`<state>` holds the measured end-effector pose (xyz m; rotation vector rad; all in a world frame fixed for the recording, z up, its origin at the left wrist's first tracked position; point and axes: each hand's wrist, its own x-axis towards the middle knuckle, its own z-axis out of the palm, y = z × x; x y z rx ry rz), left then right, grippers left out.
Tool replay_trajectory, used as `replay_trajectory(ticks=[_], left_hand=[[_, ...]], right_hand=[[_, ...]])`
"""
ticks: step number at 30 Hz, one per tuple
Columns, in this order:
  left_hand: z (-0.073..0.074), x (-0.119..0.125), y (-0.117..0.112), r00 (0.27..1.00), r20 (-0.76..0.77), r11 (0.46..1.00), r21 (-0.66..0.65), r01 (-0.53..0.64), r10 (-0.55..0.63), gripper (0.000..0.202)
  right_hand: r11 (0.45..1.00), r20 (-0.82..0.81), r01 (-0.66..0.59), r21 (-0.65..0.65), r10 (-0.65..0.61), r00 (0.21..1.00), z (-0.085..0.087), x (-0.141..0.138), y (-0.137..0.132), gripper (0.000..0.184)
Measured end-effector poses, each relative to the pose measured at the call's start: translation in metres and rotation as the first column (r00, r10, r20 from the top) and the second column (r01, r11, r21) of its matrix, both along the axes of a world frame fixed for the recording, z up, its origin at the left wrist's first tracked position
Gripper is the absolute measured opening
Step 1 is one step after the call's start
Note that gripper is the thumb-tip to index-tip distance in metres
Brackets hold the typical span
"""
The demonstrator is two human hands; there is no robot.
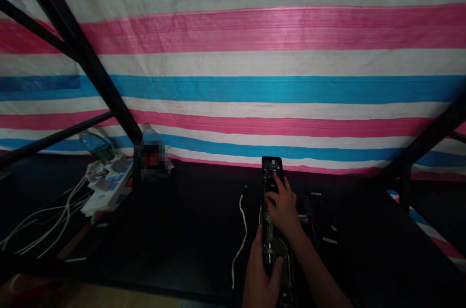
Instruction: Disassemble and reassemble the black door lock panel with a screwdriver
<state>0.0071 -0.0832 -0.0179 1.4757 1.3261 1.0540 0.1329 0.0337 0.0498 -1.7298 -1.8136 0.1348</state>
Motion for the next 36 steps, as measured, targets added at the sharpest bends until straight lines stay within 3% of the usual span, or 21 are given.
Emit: replay_trajectory(ticks=[10,18,36], left_hand=[[0.009,0.0011,-0.0005,1.0,-0.005,1.0,-0.001,-0.004,0.004,0.066],[0.0088,-0.0008,-0.0012,1.0,-0.005,1.0,0.005,0.006,-0.006,0.065],[0.0096,0.0002,-0.0009,1.0,0.021,1.0,0.0,-0.017,0.017,0.067]], right_hand=[[0.998,-0.052,-0.009,-0.059,0.006,0.999,0.0011,0.0038,0.0027,0.018],[0.997,-0.02,-0.038,-0.065,0.036,0.999,0.0045,0.0042,0.0026,0.017],[0.994,-0.123,0.021,-0.111,-0.034,0.992,-0.001,0.0057,0.008,0.019]])
